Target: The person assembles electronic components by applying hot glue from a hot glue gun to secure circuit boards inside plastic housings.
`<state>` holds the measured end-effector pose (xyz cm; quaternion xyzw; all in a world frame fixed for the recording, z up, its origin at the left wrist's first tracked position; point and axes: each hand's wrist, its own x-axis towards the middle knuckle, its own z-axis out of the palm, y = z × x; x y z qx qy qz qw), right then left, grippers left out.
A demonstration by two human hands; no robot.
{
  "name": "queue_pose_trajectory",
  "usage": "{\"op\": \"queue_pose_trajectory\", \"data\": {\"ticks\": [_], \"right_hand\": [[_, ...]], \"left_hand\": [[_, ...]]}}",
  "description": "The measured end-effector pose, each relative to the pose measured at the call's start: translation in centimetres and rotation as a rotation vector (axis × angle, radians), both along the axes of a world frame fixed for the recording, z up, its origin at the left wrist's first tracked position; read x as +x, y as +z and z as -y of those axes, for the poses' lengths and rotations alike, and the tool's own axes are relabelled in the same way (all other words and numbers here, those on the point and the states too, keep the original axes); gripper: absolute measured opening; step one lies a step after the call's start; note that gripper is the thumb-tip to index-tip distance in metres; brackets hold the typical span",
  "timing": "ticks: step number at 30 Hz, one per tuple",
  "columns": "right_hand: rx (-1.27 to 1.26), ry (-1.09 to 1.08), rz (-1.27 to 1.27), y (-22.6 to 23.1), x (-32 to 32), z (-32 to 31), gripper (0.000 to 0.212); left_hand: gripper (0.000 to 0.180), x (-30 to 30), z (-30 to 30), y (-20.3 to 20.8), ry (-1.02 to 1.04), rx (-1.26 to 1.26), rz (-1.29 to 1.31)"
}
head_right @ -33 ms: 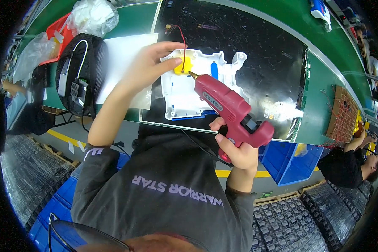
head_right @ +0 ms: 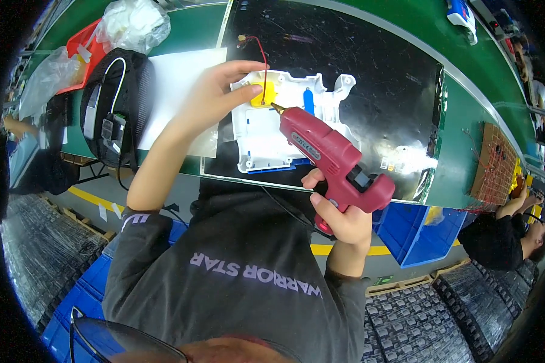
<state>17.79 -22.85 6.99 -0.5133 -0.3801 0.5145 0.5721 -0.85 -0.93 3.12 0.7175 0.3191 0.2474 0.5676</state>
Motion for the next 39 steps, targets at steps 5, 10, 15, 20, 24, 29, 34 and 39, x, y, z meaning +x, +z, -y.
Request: {"op": "queue_pose_trajectory", "data": {"ticks": [5,10,15,20,24,29,34,39], "right_hand": [[-0.019,-0.002,-0.004,0.0,0.1,0.3,0.038],[-0.02,-0.004,-0.005,0.2,0.2,0.7,0.038],[-0.034,-0.019,-0.021,0.5,0.0,1.0,0.036],[-0.056,-0.021,-0.016,0.6,-0.1,1.0,0.035],[-0.048,-0.041,-0.019,0.7,-0.2,1.1,0.036],[-0.007,-0.056,-0.045,0.9,-0.3,1.1,0.039],[0.002,-0.052,-0.057,0.6,-0.1,1.3,0.038],[-0.002,-0.048,-0.055,0.6,-0.1,1.4,0.037]], "left_hand": [[0.038,0.1,1.0,0.1,0.06,-0.027,-0.037],[0.038,0.3,1.5,0.2,0.125,-0.147,0.072],[0.039,-0.1,1.8,0.6,0.1,-0.282,0.039],[0.039,-0.1,2.1,0.9,0.122,-0.318,0.05],[0.043,-0.3,2.3,0.9,0.129,-0.341,0.047],[0.046,-0.3,2.6,1.1,0.132,-0.342,-0.035],[0.045,-0.5,2.8,0.6,0.148,-0.338,0.083],[0.046,-0.4,2.9,1.0,0.149,-0.368,0.079]]}}
